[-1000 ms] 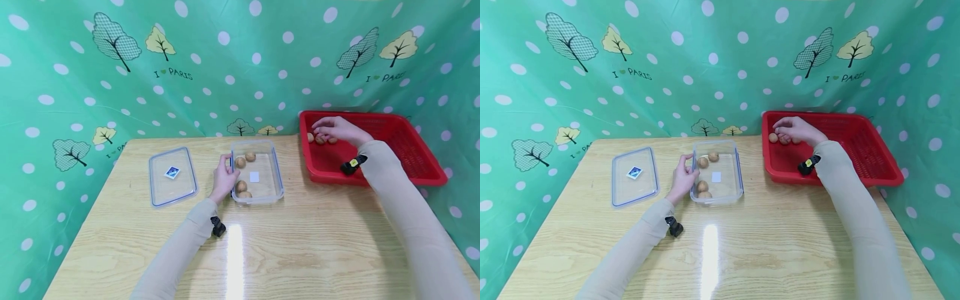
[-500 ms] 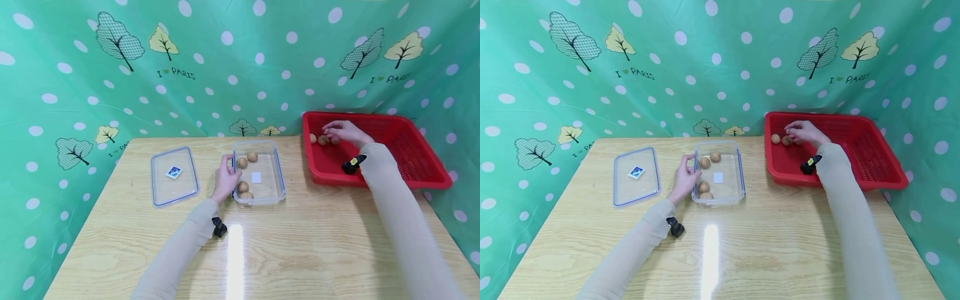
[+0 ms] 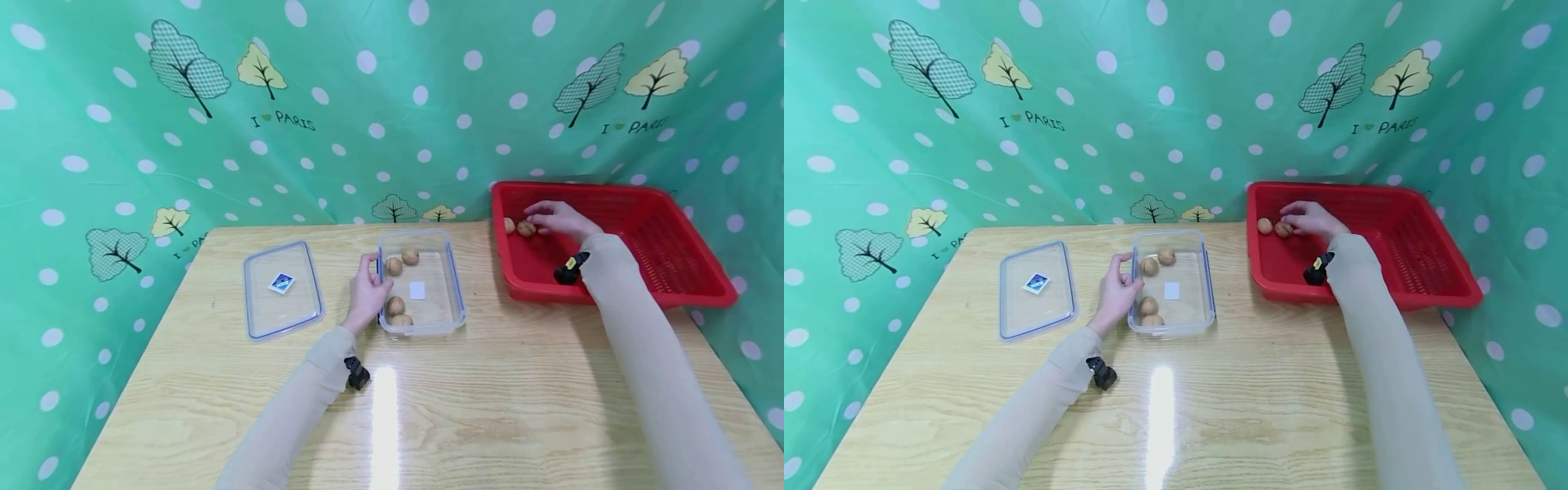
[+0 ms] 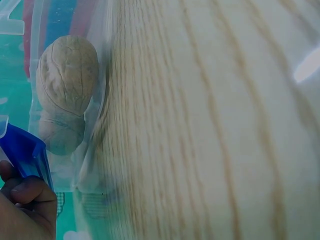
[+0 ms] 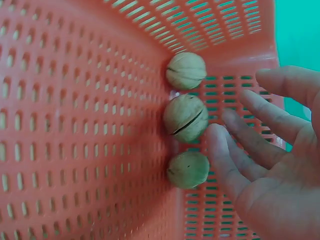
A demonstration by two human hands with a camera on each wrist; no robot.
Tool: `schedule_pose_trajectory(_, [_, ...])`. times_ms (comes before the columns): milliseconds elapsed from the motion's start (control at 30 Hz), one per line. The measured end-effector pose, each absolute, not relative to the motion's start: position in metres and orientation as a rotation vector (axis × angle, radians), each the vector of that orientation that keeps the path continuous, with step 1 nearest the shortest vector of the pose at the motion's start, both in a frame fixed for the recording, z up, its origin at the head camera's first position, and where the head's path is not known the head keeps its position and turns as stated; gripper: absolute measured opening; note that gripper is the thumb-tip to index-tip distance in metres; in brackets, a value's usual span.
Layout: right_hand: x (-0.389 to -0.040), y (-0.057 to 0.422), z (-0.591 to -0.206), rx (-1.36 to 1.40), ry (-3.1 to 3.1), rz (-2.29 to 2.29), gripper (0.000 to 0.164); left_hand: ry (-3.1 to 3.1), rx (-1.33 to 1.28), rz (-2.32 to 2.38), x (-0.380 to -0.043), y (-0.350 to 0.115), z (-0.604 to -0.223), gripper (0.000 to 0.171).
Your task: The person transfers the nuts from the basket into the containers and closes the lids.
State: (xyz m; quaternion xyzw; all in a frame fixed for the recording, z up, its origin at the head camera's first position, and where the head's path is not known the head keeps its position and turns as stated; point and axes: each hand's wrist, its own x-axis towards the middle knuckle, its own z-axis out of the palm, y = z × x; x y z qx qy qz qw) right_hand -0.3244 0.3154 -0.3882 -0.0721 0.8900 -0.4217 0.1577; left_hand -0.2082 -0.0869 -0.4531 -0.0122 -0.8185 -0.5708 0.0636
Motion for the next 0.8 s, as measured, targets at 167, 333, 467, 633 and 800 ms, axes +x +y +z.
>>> schedule_pose_trajectory(167, [-0.327,0.317,-0.394,-0.218,2.498,-1.168,0.052,-2.472,-0.035,-1.723,-0.209,-0.087,-0.453,0.058])
schedule_pose_trajectory(333, [-0.327,0.318,-0.398,-0.219,2.455,-1.154,0.055,-2.481,-0.044,-1.754,-0.207,-0.085,-0.453,0.058])
schedule_pose_trajectory(467, [-0.330,0.316,-0.400,-0.232,2.462,-1.131,0.059,-2.462,-0.043,-1.751,-0.206,-0.085,-0.453,0.058])
schedule_pose_trajectory(633, [-0.333,0.314,-0.401,-0.259,2.453,-1.105,0.062,-2.453,-0.046,-1.737,-0.207,-0.086,-0.452,0.058])
schedule_pose_trajectory(800, [-0.331,0.312,-0.402,-0.261,2.408,-1.052,0.060,-2.465,-0.034,-1.722,-0.207,-0.087,-0.452,0.058])
